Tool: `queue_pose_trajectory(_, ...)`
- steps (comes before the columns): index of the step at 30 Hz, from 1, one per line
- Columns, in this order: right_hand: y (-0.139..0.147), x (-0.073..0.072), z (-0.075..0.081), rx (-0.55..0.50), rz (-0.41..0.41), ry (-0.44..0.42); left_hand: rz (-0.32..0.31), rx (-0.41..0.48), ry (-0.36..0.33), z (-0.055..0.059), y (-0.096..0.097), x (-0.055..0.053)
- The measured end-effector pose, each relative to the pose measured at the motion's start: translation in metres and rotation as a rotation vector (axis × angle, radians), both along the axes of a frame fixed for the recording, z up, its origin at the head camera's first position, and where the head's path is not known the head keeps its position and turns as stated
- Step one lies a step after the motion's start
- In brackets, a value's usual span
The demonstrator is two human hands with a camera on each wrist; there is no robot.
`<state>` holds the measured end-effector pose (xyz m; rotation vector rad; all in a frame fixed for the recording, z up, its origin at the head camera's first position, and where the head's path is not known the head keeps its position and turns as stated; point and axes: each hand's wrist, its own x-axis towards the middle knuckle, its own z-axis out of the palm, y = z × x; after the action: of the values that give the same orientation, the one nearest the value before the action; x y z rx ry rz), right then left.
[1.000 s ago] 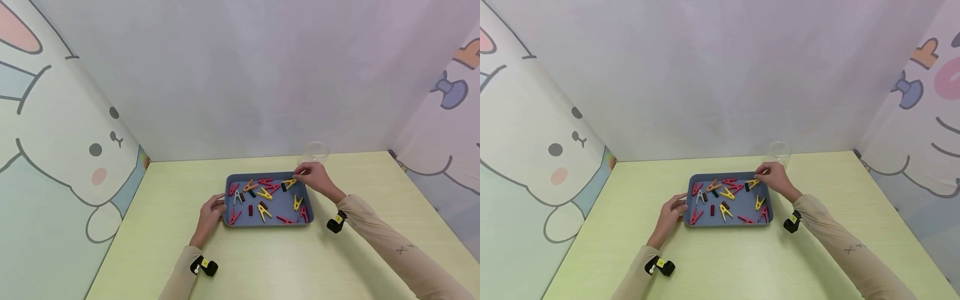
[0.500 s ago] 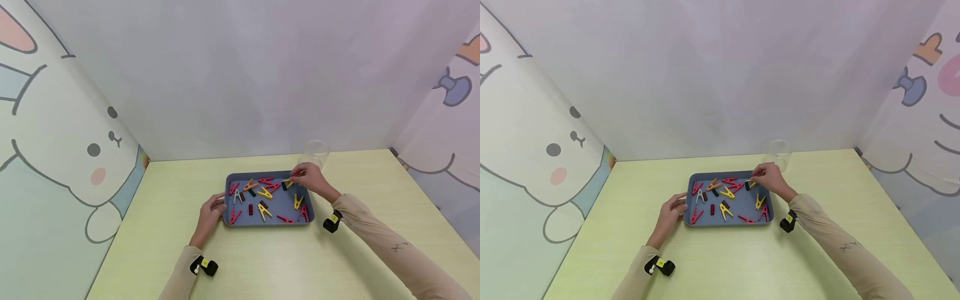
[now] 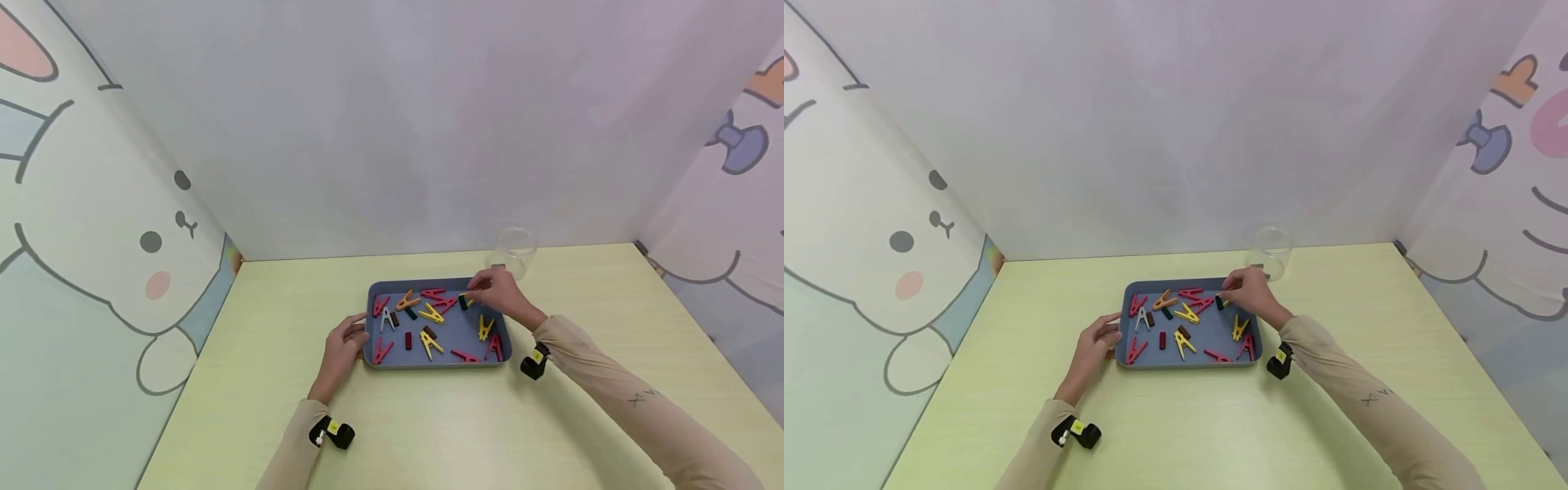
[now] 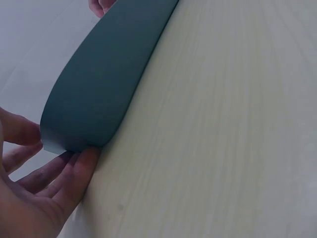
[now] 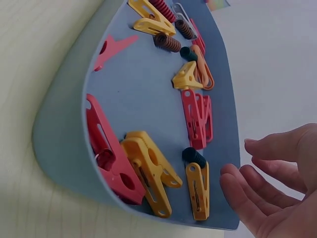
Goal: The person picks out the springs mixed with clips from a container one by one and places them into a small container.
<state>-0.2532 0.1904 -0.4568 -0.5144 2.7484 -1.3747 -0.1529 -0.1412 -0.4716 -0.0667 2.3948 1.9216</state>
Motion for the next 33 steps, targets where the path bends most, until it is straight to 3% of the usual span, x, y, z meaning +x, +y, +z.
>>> queue_pose_trajectory(17, -0.010, -0.001, -0.010, 0.053, 0.068, 0.019, 0.003, -0.008, 0.014, 0.001, 0.001, 0.001)
queue_pose_trajectory(23, -0.011, -0.004, -0.017, 0.115, 0.071, 0.042, 0.003, -0.016, 0.017, -0.002, 0.000, 0.001)
queue_pose_trajectory(30, -0.014, -0.008, -0.028, 0.196, 0.074, 0.095, 0.019, 0.015, 0.001, -0.030, -0.005, -0.011)
queue_pose_trajectory(33, -0.017, -0.007, -0.028, 0.218, 0.086, 0.109, 0.035, 0.005, 0.013, -0.036, -0.005, -0.012)
